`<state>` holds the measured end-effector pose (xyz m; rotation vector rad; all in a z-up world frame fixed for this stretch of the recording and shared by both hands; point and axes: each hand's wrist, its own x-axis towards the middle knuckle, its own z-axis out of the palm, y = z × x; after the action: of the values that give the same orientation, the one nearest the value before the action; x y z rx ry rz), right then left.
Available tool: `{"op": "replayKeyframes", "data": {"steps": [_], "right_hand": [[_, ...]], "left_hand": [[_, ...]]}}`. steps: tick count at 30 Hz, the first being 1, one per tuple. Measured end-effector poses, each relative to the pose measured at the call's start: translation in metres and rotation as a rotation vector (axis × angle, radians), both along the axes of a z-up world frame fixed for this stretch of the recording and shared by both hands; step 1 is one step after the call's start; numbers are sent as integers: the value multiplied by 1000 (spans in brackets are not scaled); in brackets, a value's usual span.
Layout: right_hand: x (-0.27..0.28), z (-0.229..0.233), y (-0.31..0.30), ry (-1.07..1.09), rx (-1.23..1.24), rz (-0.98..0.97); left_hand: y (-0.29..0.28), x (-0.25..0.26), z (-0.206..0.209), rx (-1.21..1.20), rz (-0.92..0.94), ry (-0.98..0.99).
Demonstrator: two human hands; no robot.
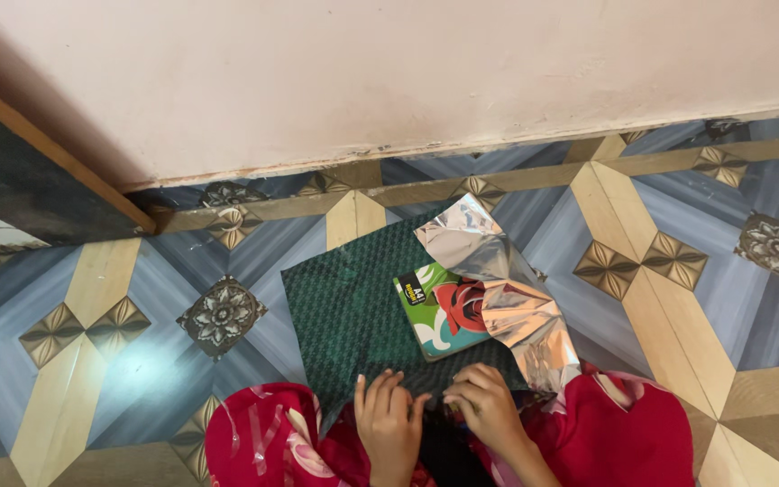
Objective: The person sits on the floor and wraps a notebook with a rose design using a green patterned fabric and silver foil. They fold the fabric and foil around the notebook, smooth the edges, and adjust the covering to fit the item.
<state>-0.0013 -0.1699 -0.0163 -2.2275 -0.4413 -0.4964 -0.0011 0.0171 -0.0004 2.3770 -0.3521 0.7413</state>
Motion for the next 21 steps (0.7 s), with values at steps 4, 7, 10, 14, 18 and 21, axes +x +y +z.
{"op": "replayKeyframes", "data": {"steps": [4,7,10,14,18,21], "right_hand": [[-3,4,-1,-16,-52,16],[-7,2,0,-46,-125,26],[-12,0,-1,-24,-145,-16],[-14,-3,4,100,-83,-48],[-16,-5,6,11,-20,-100],[-15,-6,3,-50,-30,-49]], "left_hand": [[-5,-2,9,80,-164,-27],[-11,0,0,103,-214,27],[-13,1,-13,99,-221,43],[-12,0,-21,117,-196,47],[-11,-4,-16,101,-192,66],[-8,-5,-8,82,-185,-1]]}}
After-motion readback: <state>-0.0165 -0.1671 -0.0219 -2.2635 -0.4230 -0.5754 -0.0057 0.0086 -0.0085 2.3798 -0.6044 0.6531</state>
